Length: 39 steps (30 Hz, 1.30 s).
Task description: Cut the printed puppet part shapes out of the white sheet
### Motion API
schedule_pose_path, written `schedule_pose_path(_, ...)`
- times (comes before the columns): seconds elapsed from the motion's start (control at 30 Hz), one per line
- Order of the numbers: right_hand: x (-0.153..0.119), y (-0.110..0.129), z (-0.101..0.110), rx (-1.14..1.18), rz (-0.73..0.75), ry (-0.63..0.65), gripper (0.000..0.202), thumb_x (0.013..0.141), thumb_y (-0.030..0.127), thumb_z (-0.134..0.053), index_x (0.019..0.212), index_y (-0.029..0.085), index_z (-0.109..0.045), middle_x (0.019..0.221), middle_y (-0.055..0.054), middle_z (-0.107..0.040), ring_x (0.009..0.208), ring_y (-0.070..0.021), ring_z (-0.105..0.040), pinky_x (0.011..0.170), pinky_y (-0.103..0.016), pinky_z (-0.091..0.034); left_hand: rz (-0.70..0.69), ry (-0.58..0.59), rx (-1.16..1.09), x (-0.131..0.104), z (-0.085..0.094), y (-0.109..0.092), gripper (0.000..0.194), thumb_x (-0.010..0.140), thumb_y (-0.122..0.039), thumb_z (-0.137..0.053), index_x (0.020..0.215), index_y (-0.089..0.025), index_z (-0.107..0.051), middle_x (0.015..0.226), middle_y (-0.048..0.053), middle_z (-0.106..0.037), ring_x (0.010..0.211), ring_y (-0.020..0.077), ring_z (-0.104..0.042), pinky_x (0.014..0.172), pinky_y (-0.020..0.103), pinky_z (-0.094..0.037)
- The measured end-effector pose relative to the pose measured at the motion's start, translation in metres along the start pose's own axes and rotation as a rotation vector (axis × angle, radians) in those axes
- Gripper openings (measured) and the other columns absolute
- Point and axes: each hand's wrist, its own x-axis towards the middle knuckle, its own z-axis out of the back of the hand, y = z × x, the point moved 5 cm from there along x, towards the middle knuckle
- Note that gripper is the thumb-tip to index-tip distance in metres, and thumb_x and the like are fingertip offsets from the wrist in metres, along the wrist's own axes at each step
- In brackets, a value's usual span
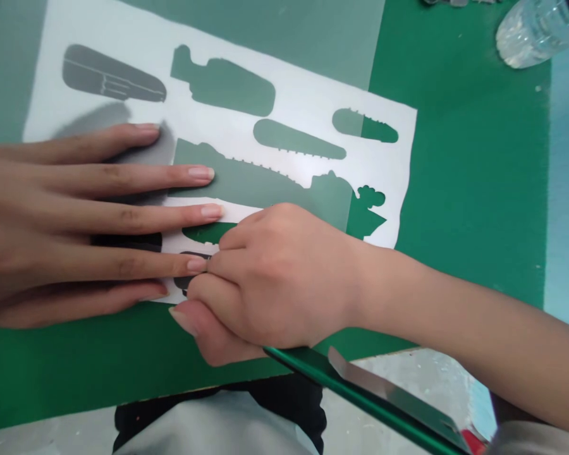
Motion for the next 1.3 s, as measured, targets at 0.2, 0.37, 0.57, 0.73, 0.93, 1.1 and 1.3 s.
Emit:
schedule_pose_path(0.2,-0.0006,-0.0052,-0.0029,-0.051,0.039,0.066,0.051,0.116,0.03,-0.026,0.074,0.021,-0.053,0.061,0.003,-0.046,0.058,-0.0128,-0.045,0.057,-0.034,-0.038,-0.003,-0.009,-0.017,-0.0009,0.0012,0.0,0.044,0.109,-0.046,-0.043,0.15,-0.035,-0.055,0.165,-0.008,-0.052,0.164,0.0271,-0.034,0.141,0.058,-0.018)
schedule_pose_path(0.37,-0.0017,-0.0081,-0.0032,-0.059,0.08,0.079,0.05,0.117,0.035,-0.029,0.077,0.021,-0.057,0.063,0.004,-0.048,0.061,-0.0122,-0.049,0.058,-0.032,-0.039,-0.007,-0.008,0.0,-0.0005,0.0011,0.0006,0.046,0.107,-0.047,-0.044,0.151,-0.035,-0.054,0.167,-0.009,-0.049,0.163,0.0277,-0.035,0.141,0.058,-0.02)
schedule_pose_path(0.57,-0.0007,-0.0073,-0.0009,-0.076,0.113,0.057,0.049,0.115,0.03,-0.025,0.074,0.022,-0.05,0.061,0.004,-0.045,0.056,-0.012,-0.043,0.057,-0.034,-0.039,0.005,-0.008,-0.023,-0.0003,0.0019,0.0,0.045,0.11,-0.044,-0.042,0.152,-0.034,-0.055,0.167,-0.008,-0.05,0.163,0.0285,-0.035,0.14,0.058,-0.019)
schedule_pose_path(0.73,0.0001,-0.008,0.0045,-0.018,0.131,-0.007,0.046,0.114,0.026,-0.025,0.075,0.023,-0.049,0.061,0.004,-0.044,0.058,-0.0133,-0.043,0.057,-0.034,-0.041,0.013,0.003,-0.019,-0.0005,0.0026,-0.0004,0.044,0.111,-0.045,-0.041,0.152,-0.034,-0.054,0.165,-0.008,-0.052,0.163,0.0266,-0.034,0.14,0.057,-0.02)
schedule_pose_path(0.93,-0.0017,-0.0078,0.0021,-0.013,0.135,0.018,0.046,0.115,0.027,-0.025,0.075,0.023,-0.049,0.063,0.004,-0.044,0.06,-0.0136,-0.044,0.06,-0.034,-0.041,-0.002,0.0,0.014,-0.0017,0.0007,0.0006,0.046,0.11,-0.047,-0.04,0.153,-0.036,-0.051,0.166,-0.009,-0.051,0.165,0.0252,-0.031,0.141,0.057,-0.02)
schedule_pose_path(1.1,-0.002,-0.0065,0.002,-0.042,0.136,0.007,0.045,0.115,0.027,-0.029,0.074,0.023,-0.048,0.063,0.004,-0.043,0.059,-0.0137,-0.043,0.06,-0.034,-0.042,-0.008,0.002,0.018,-0.0012,-0.0008,0.0008,0.047,0.109,-0.047,-0.039,0.154,-0.037,-0.051,0.167,-0.009,-0.049,0.165,0.0257,-0.031,0.141,0.057,-0.018)
schedule_pose_path(1.3,-0.0021,-0.0058,0.0019,-0.07,0.152,0.034,0.044,0.114,0.027,-0.027,0.077,0.023,-0.05,0.064,0.004,-0.046,0.06,-0.0139,-0.047,0.061,-0.033,-0.045,0.015,-0.005,-0.033,0.0007,0.0013,-0.0005,0.044,0.111,-0.042,-0.041,0.151,-0.034,-0.057,0.165,-0.008,-0.052,0.162,0.0295,-0.037,0.14,0.057,-0.019)
